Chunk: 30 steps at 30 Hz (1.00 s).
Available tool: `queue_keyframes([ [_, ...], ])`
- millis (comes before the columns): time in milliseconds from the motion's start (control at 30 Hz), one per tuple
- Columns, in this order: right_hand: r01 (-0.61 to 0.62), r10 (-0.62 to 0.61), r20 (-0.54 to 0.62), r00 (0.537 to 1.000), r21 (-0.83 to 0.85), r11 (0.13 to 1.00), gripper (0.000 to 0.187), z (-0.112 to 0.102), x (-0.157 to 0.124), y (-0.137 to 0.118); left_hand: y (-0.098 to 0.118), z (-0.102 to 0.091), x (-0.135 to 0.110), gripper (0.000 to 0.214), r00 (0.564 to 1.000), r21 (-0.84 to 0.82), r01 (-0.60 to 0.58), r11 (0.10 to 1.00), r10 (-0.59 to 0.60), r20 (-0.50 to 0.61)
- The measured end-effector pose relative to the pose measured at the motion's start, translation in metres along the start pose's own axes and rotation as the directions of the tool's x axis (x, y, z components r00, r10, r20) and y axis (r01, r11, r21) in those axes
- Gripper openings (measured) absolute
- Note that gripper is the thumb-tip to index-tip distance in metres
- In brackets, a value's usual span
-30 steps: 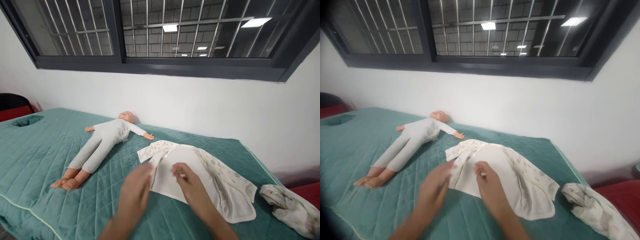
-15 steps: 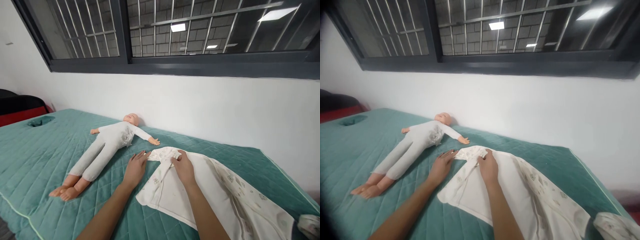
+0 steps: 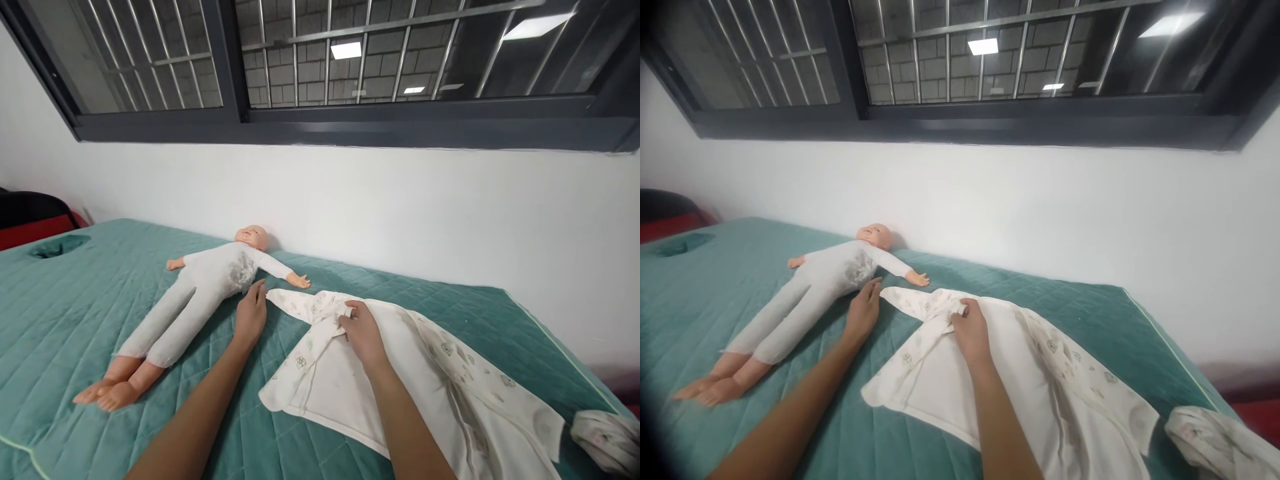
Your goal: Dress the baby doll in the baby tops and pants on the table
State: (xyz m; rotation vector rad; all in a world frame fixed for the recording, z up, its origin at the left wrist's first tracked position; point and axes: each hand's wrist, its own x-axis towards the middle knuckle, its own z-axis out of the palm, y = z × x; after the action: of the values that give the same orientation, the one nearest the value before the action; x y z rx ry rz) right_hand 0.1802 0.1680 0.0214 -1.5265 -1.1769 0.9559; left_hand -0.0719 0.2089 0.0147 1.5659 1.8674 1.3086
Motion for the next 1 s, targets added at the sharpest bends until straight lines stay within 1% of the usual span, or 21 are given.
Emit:
queue_keyframes([
  [33,0.011,-0.011,-0.003,1.0,-0.026,1.0,0.039,0.001,0.001,0.002,0.003,-0.001,-0.001,0.053,0.999,-0.029,0.021,0.999,-0.02,0.027],
  [100,0.023,-0.023,-0.001,1.0,-0.057,0.998,0.044,0.003,0.002,0.006,0.008,-0.003,-0.003,0.056,0.996,-0.098,0.016,0.995,-0.008,0.083],
  [200,0.007,-0.006,0.017,1.0,-0.029,1.0,0.053,0.004,0.002,0.005,0.014,-0.006,-0.007,0.061,0.994,-0.171,0.051,0.984,-0.032,0.107],
  [300,-0.024,0.021,0.05,0.999,0.073,0.997,0.057,0.002,-0.002,0.0,0.016,-0.007,-0.012,0.059,0.988,-0.112,0.099,0.989,-0.084,0.13],
  [367,-0.03,0.021,0.061,0.998,0.157,0.987,0.057,0.0,-0.004,-0.004,0.014,-0.008,-0.015,0.054,0.991,-0.038,0.1,0.994,-0.096,0.094],
  [433,-0.03,0.017,0.061,0.998,0.216,0.976,0.056,-0.001,-0.005,-0.007,0.013,-0.009,-0.018,0.05,0.991,0.0,0.124,0.992,-0.124,0.051],
  [500,-0.031,0.017,0.06,0.998,0.237,0.971,0.055,-0.003,-0.006,-0.009,0.012,-0.01,-0.02,0.051,0.987,-0.006,0.151,0.988,-0.151,0.057],
  [600,-0.03,0.018,0.06,0.998,0.221,0.975,0.056,-0.004,-0.007,-0.01,0.013,-0.011,-0.019,0.054,0.986,-0.027,0.147,0.989,-0.145,0.078],
  [700,-0.037,0.027,0.052,0.998,0.201,0.979,0.057,-0.003,-0.008,-0.01,0.016,-0.009,-0.017,0.055,0.985,-0.144,0.135,0.98,-0.118,0.123],
  [767,-0.044,0.036,0.05,0.998,0.174,0.984,0.058,-0.003,-0.008,-0.01,0.017,-0.005,-0.015,0.055,0.979,-0.273,0.132,0.953,-0.083,0.184],
  [833,-0.048,0.041,0.05,0.998,0.139,0.989,0.059,-0.002,-0.008,-0.01,0.017,-0.001,-0.012,0.053,0.972,-0.369,0.127,0.921,-0.041,0.232],
  [933,-0.051,0.046,0.056,0.997,0.093,0.994,0.061,-0.001,-0.008,-0.01,0.017,0.006,-0.007,0.057,0.956,-0.426,0.142,0.894,-0.013,0.292],
  [1000,-0.045,0.041,0.061,0.997,0.071,0.996,0.06,0.0,-0.008,-0.01,0.018,0.01,-0.001,0.063,0.951,-0.391,0.154,0.907,-0.028,0.309],
])
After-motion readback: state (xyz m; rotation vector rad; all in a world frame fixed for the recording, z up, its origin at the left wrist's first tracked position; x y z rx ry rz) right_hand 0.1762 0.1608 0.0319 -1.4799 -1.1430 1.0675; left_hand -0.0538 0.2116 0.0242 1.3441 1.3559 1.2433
